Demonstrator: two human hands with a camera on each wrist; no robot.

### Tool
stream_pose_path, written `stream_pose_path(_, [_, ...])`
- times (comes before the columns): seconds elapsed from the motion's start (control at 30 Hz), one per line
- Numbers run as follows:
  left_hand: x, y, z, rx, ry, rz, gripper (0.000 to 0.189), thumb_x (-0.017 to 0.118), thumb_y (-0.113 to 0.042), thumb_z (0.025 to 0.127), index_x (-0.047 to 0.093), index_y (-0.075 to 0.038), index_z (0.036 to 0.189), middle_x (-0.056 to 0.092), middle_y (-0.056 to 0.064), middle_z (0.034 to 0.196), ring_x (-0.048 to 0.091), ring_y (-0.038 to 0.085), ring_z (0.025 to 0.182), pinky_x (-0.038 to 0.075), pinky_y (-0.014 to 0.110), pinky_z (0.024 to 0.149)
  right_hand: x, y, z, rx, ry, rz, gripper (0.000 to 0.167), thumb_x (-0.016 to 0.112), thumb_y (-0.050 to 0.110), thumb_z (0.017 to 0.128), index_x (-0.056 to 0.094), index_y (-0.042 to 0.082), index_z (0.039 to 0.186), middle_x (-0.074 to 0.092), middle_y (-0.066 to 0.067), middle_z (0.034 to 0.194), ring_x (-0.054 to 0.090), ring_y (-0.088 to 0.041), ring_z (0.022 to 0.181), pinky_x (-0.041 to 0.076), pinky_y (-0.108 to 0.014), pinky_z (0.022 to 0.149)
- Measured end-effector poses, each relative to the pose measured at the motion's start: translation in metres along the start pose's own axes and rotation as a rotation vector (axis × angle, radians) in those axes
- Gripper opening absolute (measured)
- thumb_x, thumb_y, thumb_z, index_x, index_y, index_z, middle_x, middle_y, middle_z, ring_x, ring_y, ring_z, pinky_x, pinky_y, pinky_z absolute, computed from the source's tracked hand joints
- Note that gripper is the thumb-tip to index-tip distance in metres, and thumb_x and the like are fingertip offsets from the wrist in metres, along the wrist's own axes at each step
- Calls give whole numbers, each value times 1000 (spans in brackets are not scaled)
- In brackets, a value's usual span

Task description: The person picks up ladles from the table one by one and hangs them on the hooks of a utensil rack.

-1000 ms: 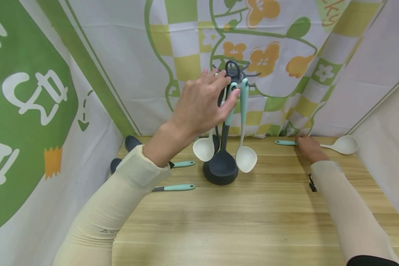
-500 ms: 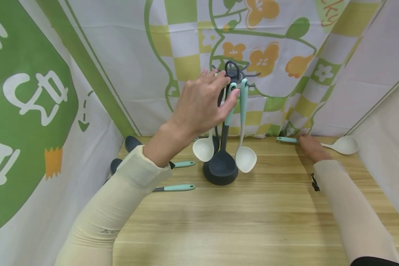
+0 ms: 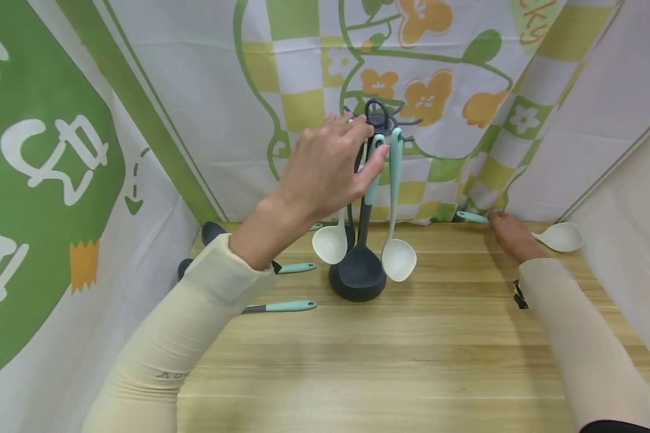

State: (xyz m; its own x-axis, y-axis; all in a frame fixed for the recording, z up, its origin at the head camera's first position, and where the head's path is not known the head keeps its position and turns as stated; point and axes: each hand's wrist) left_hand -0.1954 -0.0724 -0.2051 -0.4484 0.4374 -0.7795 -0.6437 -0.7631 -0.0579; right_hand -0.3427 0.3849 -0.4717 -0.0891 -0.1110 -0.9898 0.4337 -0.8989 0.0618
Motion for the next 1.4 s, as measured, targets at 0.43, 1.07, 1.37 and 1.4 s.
stream_pose_path(0.43, [-1,-1,1,13,-9,-6,35,54,-31,109,70,-3,123,76,13,122,73,36,113,63,48,93,-12,-6,-3,13,-71,14,7,52,-10,100,54,-16,104,58,-36,90,61,-57,84,52,-68,72])
stream_pose_path(1.07, [-4,-23,8,-112,33,118,36,54,-34,109,75,-7,119,76,11,122,62,40,134,52,52,111,-37,-24,-12,108,-149,54,18,44,-4,107,48,-22,111,53,-41,93,58,-64,84,48,-73,71])
stream_pose_path(1.37, [-4,-23,10,-96,38,151,34,54,-29,110,76,-4,116,77,14,122,64,39,131,51,55,111,-47,-31,-19,141,-198,79,20,45,-4,108,48,-23,112,53,-45,98,56,-69,89,46,-76,71])
stream_pose_path(1.4, [-4,-23,10,-93,34,142,33,54,-28,110,76,-4,116,77,14,123,64,40,131,51,55,111,-49,-32,-19,143,-205,78,19,45,-5,107,48,-23,112,53,-45,98,56,-69,89,46,-76,71])
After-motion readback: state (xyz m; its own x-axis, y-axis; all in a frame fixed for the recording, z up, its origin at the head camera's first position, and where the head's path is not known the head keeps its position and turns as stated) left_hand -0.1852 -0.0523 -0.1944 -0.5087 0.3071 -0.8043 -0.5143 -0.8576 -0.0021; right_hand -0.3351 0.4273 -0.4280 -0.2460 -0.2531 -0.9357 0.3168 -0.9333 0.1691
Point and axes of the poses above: each hand's wrist, its own z-axis towards the middle knuckle, its own x-axis out of the palm, y = z × x
